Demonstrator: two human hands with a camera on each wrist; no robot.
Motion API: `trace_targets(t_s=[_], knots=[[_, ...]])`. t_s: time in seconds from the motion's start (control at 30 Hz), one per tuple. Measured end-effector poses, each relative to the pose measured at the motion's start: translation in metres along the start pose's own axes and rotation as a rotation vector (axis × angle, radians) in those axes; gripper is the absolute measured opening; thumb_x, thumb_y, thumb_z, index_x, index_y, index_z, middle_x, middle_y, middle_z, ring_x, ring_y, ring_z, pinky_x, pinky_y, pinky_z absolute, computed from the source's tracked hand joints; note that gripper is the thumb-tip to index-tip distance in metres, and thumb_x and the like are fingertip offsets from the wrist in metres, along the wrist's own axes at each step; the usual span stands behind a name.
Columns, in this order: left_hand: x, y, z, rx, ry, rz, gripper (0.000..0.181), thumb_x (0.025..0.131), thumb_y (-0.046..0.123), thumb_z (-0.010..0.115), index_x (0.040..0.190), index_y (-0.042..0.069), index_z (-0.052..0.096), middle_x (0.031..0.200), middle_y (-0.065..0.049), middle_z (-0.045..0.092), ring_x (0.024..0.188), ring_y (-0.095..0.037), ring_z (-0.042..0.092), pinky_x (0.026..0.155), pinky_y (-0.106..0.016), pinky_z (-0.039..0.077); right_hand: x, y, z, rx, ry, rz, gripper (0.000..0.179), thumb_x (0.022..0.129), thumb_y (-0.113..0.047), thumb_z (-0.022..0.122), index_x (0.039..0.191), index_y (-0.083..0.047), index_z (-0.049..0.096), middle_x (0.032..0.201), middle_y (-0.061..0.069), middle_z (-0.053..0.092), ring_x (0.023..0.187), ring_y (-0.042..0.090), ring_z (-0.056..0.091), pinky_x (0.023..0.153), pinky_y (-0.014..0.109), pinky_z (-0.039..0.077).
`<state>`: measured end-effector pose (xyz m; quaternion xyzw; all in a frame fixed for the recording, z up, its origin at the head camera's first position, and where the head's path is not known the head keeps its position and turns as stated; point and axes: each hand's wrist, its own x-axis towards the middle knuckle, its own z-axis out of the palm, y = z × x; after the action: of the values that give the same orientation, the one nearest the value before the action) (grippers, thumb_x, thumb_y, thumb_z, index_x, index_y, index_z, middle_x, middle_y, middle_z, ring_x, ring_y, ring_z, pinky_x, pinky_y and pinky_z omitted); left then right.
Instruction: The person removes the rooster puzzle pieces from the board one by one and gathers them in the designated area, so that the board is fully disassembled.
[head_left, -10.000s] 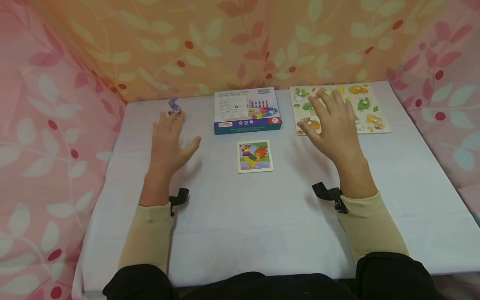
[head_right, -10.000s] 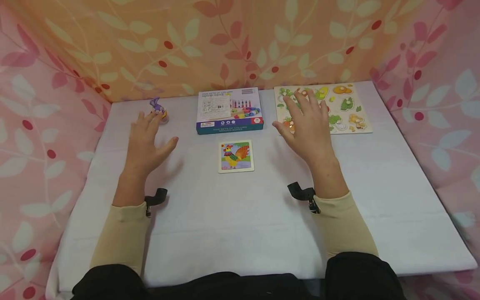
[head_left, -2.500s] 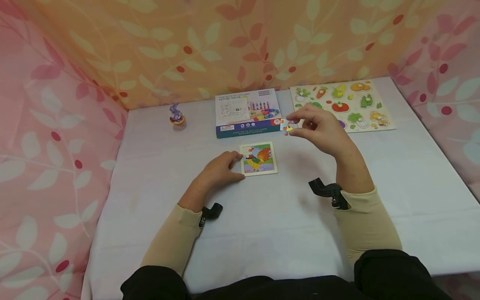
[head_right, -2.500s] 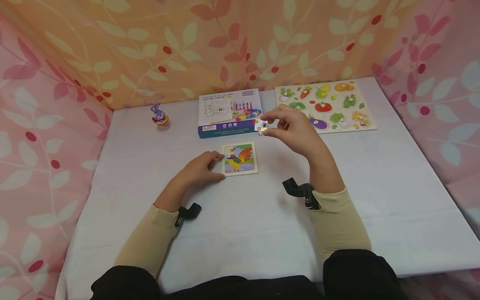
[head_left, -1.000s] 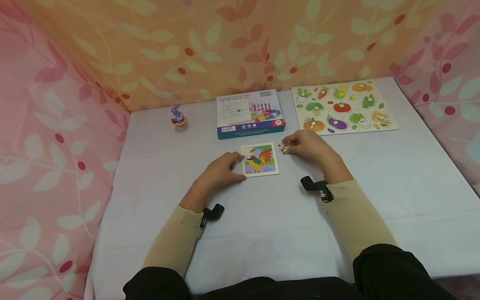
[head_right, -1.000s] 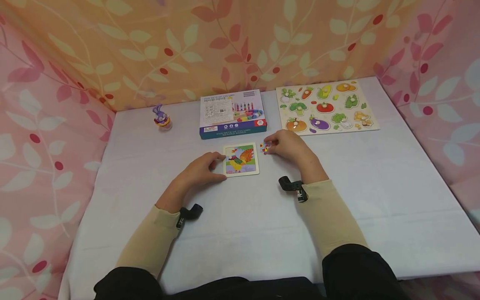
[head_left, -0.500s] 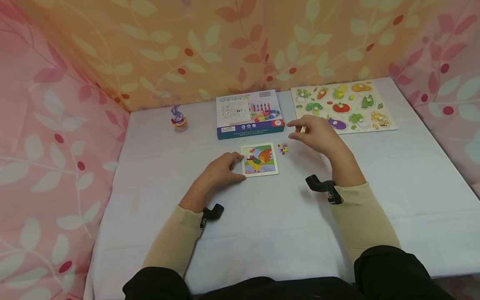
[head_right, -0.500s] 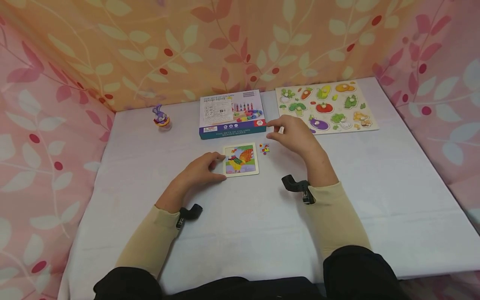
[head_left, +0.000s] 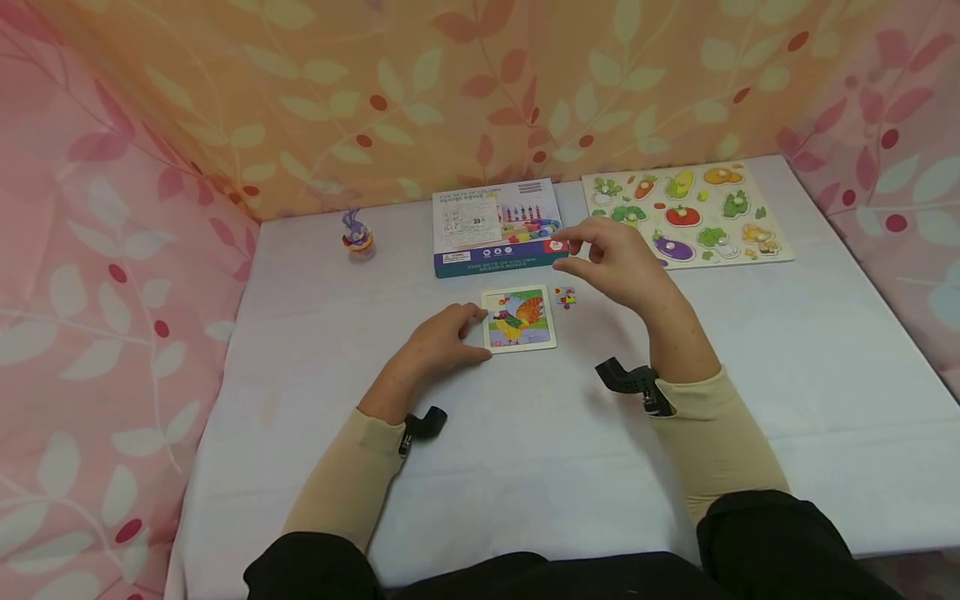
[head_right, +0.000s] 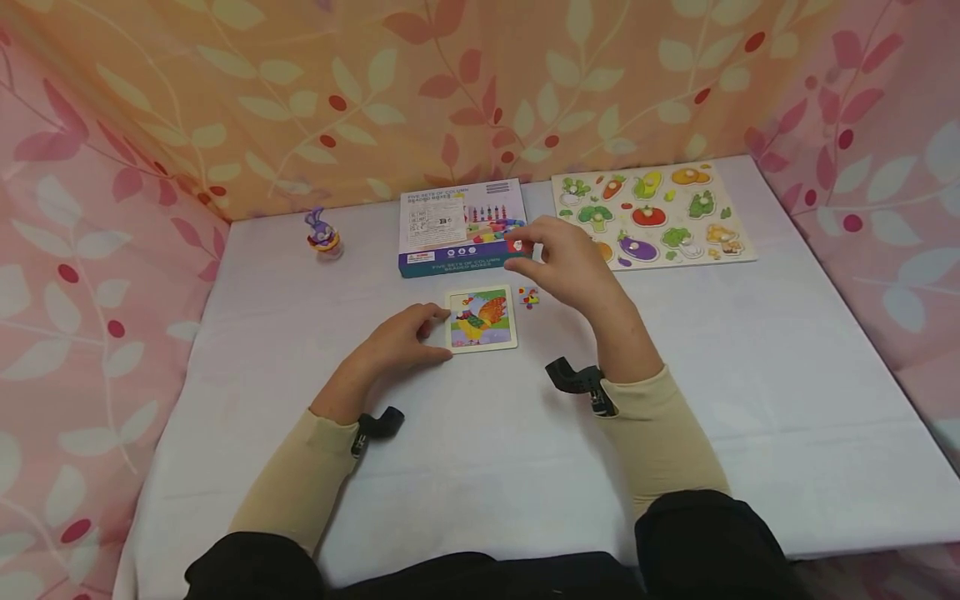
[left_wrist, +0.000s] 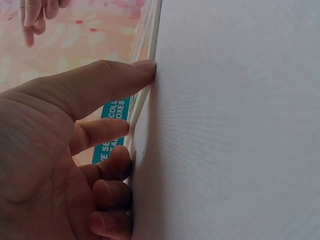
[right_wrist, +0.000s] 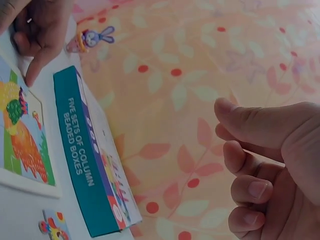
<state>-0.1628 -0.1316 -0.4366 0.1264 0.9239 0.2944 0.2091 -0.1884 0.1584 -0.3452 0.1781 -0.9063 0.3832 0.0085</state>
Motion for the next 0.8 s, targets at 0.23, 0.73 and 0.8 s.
trace_targets(t_s=[0.23, 0.73, 0.8], knots=[[0.001, -0.002, 0.001, 0.008, -0.002, 0.002, 0.07, 0.085, 0.042, 0.084, 0.145, 0.019, 0.056, 0.101, -0.006, 0.055, 0.096, -0.022, 0.052, 0.078, -0.039, 0.043, 0.007, -0.006, 0.015, 0.019, -0.068, -0.014, 0.039, 0.093, -0.025, 0.079, 0.128, -0.011, 0.072, 0.106, 0.008, 0.062, 0.089, 0.025, 0.049, 0.074, 0.038, 0.042], [0.003, -0.003, 0.001, 0.022, -0.001, -0.005, 0.07, 0.085, 0.043, 0.084, 0.146, 0.021, 0.056, 0.101, -0.006, 0.055, 0.096, -0.022, 0.053, 0.077, -0.039, 0.044, 0.026, 0.01, 0.066, -0.048, -0.293, 0.021, 0.043, 0.092, -0.027, 0.079, 0.129, -0.009, 0.07, 0.105, 0.006, 0.064, 0.1, 0.027, 0.055, 0.093, 0.043, 0.047], [0.003, -0.003, 0.001, 0.023, -0.001, -0.004, 0.071, 0.085, 0.044, 0.084, 0.146, 0.022, 0.056, 0.101, -0.006, 0.055, 0.096, -0.022, 0.053, 0.077, -0.039, 0.043, 0.027, 0.012, 0.07, -0.065, -0.32, 0.045, 0.043, 0.093, -0.028, 0.078, 0.13, -0.009, 0.07, 0.106, 0.007, 0.064, 0.101, 0.027, 0.055, 0.094, 0.043, 0.047]])
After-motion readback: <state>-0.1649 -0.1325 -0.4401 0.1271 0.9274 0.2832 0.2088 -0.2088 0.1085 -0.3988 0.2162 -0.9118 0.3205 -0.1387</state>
